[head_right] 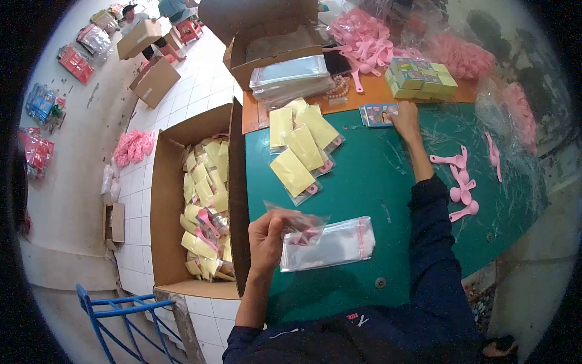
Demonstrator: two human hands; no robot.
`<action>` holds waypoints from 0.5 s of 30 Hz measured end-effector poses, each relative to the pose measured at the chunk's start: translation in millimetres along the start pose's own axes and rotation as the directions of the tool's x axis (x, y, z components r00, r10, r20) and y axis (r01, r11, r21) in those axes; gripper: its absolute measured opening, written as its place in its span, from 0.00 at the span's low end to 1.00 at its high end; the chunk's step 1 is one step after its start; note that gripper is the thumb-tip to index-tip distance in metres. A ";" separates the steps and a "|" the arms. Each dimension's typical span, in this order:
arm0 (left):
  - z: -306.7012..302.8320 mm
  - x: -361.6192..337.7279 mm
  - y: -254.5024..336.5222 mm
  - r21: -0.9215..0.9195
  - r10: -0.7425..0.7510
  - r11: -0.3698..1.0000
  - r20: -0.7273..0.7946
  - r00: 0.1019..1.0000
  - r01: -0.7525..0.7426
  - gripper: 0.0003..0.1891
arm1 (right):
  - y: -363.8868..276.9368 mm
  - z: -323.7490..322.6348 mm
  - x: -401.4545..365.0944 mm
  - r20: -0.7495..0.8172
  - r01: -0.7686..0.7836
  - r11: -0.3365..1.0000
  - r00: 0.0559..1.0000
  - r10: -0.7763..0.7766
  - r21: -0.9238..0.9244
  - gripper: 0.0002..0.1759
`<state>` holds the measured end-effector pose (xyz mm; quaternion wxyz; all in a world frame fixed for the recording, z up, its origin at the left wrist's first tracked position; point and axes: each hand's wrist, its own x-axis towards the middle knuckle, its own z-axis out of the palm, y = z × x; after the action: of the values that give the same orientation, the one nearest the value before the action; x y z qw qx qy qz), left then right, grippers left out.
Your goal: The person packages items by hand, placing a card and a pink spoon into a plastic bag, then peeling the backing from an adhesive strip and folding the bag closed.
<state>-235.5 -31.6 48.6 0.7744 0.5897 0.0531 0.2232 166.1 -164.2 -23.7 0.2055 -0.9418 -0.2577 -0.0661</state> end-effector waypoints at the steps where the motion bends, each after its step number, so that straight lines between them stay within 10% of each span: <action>1: 1.6 -0.4 -0.4 -0.001 -0.022 1.000 -0.010 1.000 0.022 0.17 | 0.6 2.3 -2.1 -0.120 0.023 1.000 0.993 -0.023 0.002 0.17; 8: 5.7 4.7 2.1 0.045 -0.253 0.966 -0.027 0.967 0.254 0.17 | -18.8 -26.9 -25.2 -0.329 0.013 0.979 0.941 -0.081 -0.205 0.12; 13: 4.9 8.8 -0.2 -0.014 -0.350 0.937 -0.035 0.936 0.350 0.16 | -98.4 -110.8 -101.5 0.087 0.100 0.645 0.964 -0.252 0.758 0.09; 15: 6.9 10.7 -0.8 -0.026 -0.368 0.930 -0.017 0.930 0.368 0.16 | -129.1 -144.3 -138.3 0.214 -0.010 0.611 0.941 -0.261 0.792 0.06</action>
<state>-223.3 -33.5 51.8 0.8084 0.5581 0.1685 0.0813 -21.5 -187.3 120.9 0.5469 -0.7348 -0.3555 0.1861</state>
